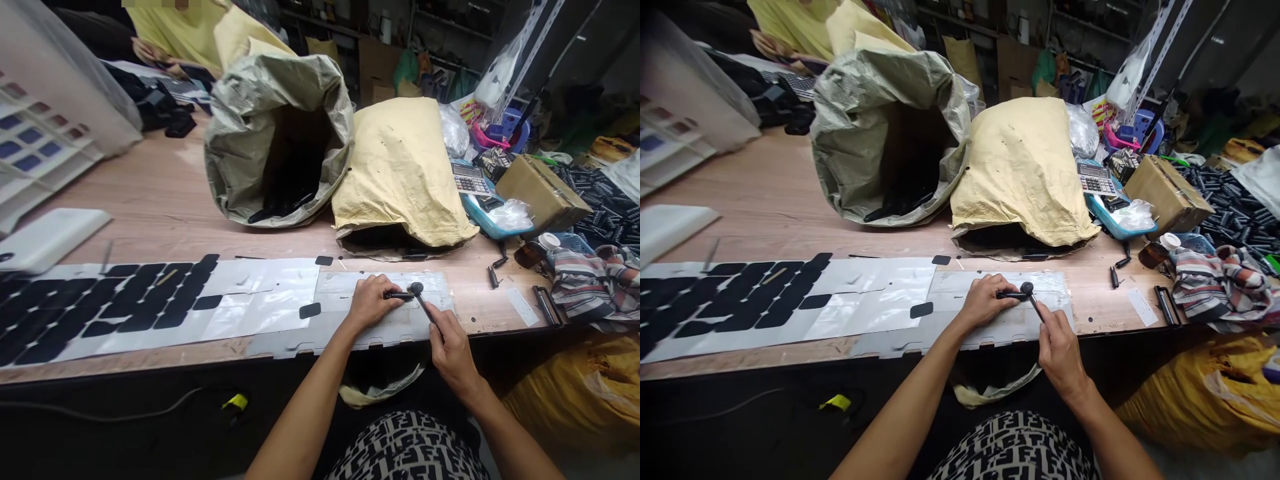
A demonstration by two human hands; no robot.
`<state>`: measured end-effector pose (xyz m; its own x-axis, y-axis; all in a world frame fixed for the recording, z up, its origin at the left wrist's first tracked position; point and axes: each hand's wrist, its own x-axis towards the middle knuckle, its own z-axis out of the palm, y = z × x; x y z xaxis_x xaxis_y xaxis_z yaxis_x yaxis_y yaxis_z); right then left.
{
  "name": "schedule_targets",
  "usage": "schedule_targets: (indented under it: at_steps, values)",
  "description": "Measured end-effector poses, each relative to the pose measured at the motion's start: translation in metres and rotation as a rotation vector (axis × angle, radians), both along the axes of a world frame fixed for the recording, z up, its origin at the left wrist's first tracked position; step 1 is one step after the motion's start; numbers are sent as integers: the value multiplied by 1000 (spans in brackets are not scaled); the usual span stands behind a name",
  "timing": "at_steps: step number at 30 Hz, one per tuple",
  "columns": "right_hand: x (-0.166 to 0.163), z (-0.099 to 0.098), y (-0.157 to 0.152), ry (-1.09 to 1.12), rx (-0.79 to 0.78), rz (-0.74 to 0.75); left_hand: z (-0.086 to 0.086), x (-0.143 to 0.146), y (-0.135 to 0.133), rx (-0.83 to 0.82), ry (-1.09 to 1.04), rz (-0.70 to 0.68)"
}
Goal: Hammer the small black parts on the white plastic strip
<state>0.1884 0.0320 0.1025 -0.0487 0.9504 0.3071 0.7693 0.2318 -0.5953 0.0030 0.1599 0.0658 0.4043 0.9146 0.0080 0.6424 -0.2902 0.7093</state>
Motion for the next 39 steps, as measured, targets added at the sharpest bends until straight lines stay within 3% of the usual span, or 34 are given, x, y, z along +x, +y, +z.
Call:
schedule_targets:
  at_steps: [15,18,22,26,30,39]
  values:
    - [-9,1,10,-33,-55,45,0,1,1,36,-50,46]
    - [1,0,20,-105,-9,-16,0,1,2,40,-53,40]
    - [23,-7,44,-360,57,-208,1,0,1,62,-47,35]
    - [39,-21,62,-570,115,-282,2,-3,-3,104,-87,-16]
    - [41,-31,65,-588,171,-298,3,-6,-5,114,-146,-88]
    - [39,-31,63,-586,149,-295,-5,-4,-4,84,-173,12]
